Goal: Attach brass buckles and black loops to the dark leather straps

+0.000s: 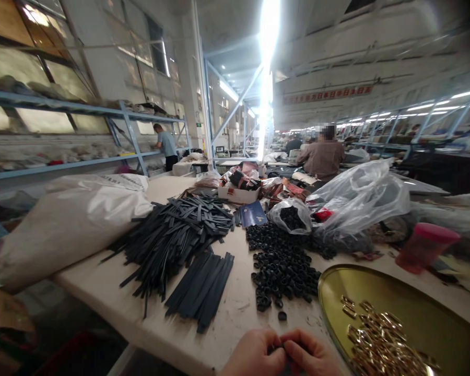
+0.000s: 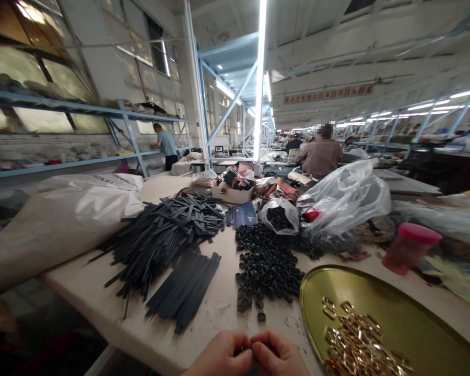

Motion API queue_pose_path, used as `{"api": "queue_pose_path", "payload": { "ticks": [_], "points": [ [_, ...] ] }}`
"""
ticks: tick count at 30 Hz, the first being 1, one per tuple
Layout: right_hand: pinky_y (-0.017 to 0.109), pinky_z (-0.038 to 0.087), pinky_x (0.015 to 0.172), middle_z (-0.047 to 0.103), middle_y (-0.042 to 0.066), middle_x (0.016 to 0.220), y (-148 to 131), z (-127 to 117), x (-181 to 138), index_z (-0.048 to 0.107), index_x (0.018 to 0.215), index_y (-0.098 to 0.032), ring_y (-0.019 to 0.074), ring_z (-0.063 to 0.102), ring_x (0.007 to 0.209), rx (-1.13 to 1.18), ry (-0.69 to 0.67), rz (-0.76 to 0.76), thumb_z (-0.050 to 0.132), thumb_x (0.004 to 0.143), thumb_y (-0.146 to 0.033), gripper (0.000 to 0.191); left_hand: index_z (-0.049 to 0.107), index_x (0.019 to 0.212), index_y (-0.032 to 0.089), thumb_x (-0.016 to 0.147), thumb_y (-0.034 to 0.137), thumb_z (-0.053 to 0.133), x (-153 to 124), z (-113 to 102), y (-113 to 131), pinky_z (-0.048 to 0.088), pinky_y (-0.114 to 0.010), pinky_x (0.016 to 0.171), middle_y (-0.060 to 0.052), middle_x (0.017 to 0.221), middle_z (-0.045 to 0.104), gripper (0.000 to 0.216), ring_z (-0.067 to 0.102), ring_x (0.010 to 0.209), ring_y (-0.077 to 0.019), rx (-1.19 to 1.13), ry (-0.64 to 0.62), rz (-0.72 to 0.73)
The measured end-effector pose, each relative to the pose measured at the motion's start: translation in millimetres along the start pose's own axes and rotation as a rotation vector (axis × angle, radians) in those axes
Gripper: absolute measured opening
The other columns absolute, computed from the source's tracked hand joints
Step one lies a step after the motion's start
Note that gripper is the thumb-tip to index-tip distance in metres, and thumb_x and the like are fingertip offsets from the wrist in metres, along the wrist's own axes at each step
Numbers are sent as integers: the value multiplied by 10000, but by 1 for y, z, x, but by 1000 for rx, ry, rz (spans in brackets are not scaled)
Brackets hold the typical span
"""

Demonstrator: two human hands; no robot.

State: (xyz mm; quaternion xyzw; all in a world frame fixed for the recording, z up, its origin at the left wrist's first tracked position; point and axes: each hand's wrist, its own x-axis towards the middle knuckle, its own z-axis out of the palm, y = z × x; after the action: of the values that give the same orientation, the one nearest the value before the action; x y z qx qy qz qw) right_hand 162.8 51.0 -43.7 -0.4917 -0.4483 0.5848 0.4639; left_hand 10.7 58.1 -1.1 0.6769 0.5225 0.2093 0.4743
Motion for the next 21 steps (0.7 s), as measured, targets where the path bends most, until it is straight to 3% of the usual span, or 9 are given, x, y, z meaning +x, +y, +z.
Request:
{"api": "queue_pose_path", "payload": {
  "ticks": [5,9,13,17,21],
  "points": [
    [243,376,489,572,-22,528,-13,5,-5,651,688,-171,117,487,481,32,75,21,686,577,-536,383,539,922,162,709,192,460,-9,-6,9,310,-183,479,39,621,533,230,455,541,-99,-168,-53,14],
    [248,399,509,591,-14,534,-25,13,-15,649,686,-167,133,517,510,23,45,2,686,595,-522,368,480,874,169,714,144,433,-8,-7,10,338,-183,521,43,615,535,168,476,561,-97,-243,-21,21],
    [283,442,590,635,36,652,-31,17,-23,656,736,-156,154,550,593,285,27,107,515,722,-599,465,434,879,181,743,204,461,-7,-7,4,324,-188,497,48,603,544,141,477,528,-97,-254,-29,-25],
    [207,386,526,597,-8,662,-29,19,-25,623,725,-180,106,490,573,382,-19,202,680,652,-465,300,436,840,183,738,280,523,-10,-8,0,337,-199,532,32,636,580,166,512,567,-109,-205,-1,-24],
    [192,350,504,544,-22,655,-24,25,-29,618,825,-164,83,436,544,378,-148,289,691,650,-444,338,494,831,184,731,340,533,-16,-11,-2,336,-207,544,26,648,586,190,535,605,-130,-51,40,-56]
  ]
}}
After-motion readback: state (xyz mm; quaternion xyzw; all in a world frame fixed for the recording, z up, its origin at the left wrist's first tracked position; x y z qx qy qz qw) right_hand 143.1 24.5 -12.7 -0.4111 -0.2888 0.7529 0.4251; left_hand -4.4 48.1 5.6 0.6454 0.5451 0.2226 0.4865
